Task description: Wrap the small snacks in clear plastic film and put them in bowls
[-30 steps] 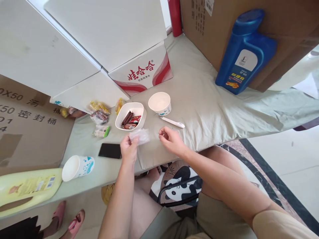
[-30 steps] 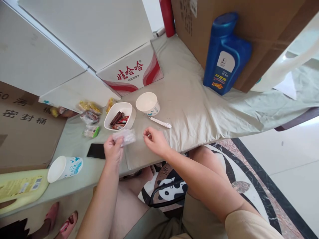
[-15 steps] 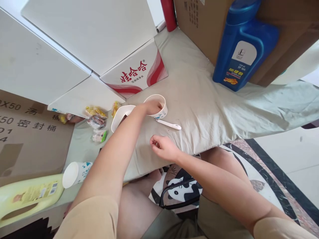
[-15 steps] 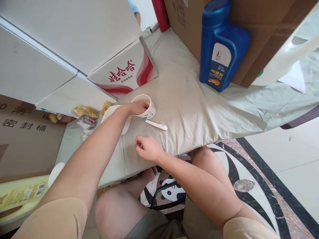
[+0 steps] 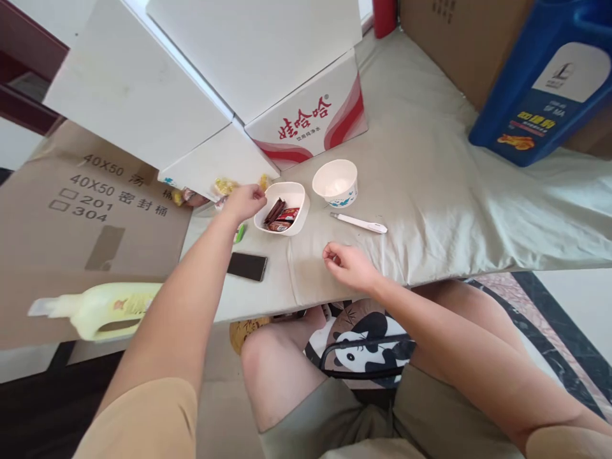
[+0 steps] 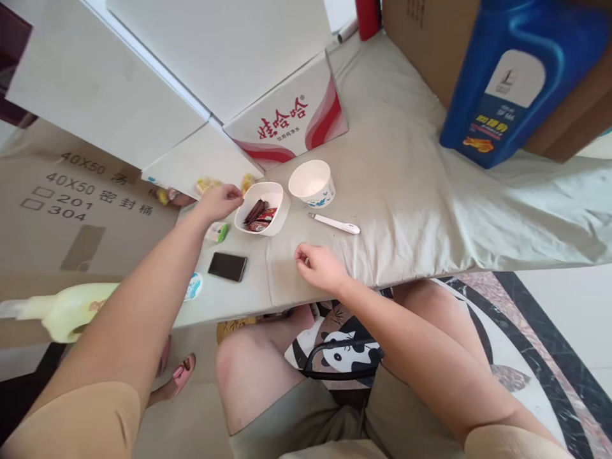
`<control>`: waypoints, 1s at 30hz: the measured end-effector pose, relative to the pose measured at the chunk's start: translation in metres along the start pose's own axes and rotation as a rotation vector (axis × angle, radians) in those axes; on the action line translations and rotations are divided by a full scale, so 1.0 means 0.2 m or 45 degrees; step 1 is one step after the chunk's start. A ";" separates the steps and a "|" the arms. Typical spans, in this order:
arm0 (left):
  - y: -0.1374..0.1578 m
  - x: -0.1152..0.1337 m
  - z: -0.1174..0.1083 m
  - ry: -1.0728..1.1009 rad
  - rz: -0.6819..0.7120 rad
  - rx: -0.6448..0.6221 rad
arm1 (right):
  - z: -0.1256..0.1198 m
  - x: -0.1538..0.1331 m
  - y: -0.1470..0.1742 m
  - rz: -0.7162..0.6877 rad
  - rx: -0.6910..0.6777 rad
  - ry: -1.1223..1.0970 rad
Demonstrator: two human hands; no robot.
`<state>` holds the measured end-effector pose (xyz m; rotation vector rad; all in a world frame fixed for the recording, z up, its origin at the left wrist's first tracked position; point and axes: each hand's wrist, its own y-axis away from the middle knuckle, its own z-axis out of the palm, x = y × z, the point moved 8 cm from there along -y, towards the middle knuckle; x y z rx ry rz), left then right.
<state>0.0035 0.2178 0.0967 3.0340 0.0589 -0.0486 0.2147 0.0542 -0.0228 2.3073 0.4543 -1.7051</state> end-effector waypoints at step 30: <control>0.26 -0.92 0.21 0.110 -0.509 0.096 | 0.07 0.02 -0.01 0.019 -0.062 0.297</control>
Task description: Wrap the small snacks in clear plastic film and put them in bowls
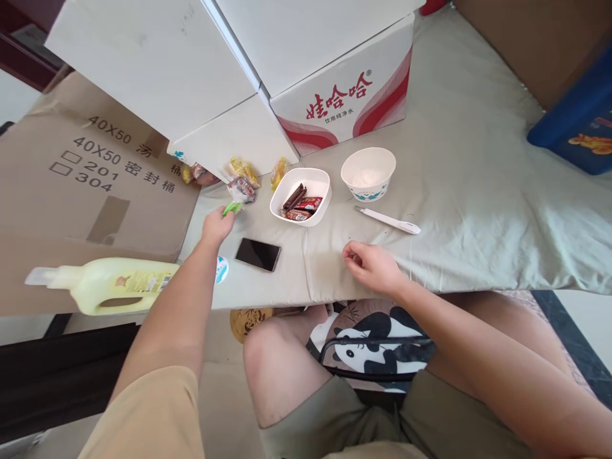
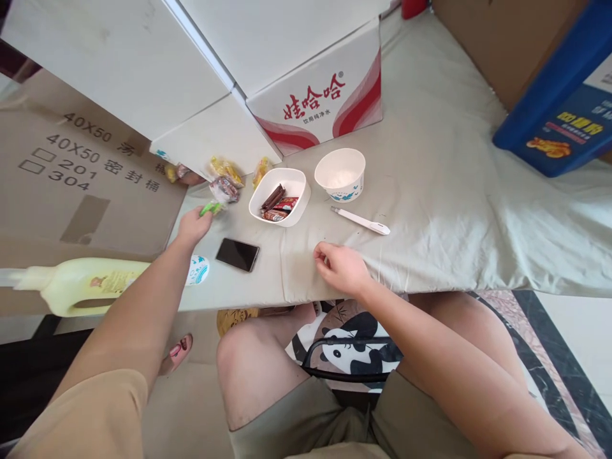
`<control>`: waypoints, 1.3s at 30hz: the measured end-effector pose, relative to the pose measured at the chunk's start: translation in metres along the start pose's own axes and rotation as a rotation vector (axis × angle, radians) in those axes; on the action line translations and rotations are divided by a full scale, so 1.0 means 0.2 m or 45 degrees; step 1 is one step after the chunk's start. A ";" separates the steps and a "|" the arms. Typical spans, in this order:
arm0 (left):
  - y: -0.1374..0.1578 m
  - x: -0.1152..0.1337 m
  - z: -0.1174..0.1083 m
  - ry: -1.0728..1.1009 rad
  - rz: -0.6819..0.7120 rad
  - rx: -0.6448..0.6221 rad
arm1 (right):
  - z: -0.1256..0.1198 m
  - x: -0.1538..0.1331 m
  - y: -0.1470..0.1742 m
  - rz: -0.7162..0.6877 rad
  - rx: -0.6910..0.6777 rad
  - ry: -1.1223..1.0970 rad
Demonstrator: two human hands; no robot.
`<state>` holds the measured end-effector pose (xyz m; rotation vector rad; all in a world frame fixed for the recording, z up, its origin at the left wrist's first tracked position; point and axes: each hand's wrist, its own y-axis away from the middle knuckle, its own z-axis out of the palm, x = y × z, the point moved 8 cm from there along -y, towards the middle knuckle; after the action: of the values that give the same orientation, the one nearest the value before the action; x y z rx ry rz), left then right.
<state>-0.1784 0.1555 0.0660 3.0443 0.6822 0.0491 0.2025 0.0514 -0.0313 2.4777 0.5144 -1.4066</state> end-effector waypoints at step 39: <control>0.80 0.86 0.54 1.796 0.583 -0.364 | -0.43 0.14 0.14 0.045 0.690 0.535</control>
<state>0.0497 0.0836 -0.0335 2.3520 -0.1218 2.1063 0.2939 0.0644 -0.0102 3.2261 0.1673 -1.1173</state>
